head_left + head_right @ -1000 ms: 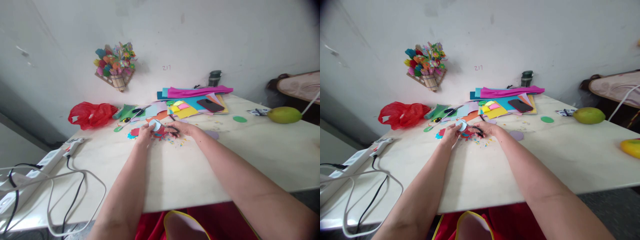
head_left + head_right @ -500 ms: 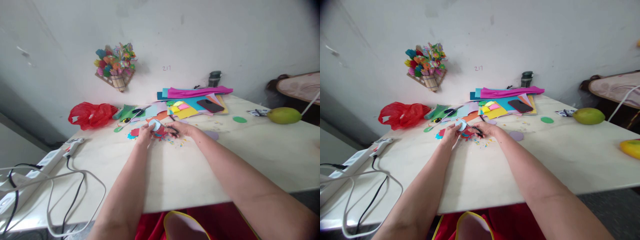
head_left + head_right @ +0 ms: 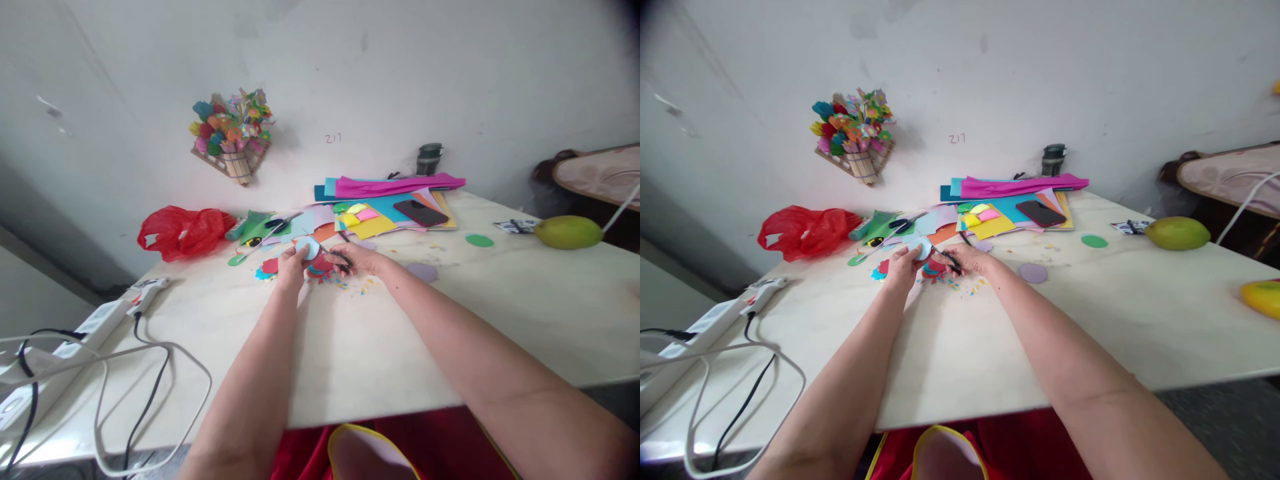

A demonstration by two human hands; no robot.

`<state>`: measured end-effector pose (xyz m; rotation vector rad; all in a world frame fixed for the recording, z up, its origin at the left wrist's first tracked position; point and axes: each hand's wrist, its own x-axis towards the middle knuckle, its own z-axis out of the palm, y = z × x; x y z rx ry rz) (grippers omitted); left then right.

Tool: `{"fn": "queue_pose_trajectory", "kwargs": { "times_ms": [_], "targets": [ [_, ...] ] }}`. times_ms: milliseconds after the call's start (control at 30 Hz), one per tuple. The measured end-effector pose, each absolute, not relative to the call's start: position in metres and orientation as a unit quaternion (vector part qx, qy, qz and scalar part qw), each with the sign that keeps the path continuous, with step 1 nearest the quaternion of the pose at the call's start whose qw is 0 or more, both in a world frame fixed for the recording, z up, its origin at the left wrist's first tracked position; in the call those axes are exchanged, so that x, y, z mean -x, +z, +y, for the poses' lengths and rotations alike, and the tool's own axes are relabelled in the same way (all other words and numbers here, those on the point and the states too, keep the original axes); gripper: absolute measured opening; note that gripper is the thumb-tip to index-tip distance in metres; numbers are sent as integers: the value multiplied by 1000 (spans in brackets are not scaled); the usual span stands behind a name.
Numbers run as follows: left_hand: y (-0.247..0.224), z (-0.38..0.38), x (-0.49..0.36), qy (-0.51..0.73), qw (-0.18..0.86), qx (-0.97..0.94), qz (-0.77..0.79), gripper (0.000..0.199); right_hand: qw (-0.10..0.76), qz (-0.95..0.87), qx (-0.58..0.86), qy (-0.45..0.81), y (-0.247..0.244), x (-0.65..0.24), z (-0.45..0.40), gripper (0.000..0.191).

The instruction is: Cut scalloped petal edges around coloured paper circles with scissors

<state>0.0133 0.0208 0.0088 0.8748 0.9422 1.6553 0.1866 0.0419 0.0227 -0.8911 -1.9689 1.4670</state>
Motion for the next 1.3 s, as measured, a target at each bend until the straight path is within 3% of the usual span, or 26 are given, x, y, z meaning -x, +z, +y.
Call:
{"fn": "queue_pose_trajectory", "kwargs": {
  "times_ms": [967, 1300],
  "targets": [
    [11, 16, -32, 763, 381, -298, 429, 19, 357, -628, 298, 624, 15, -157, 27, 48],
    [13, 13, -36, 778, 358, -281, 432, 19, 378, -606, 307, 628, 18, -151, 20, 44]
  ]
}}
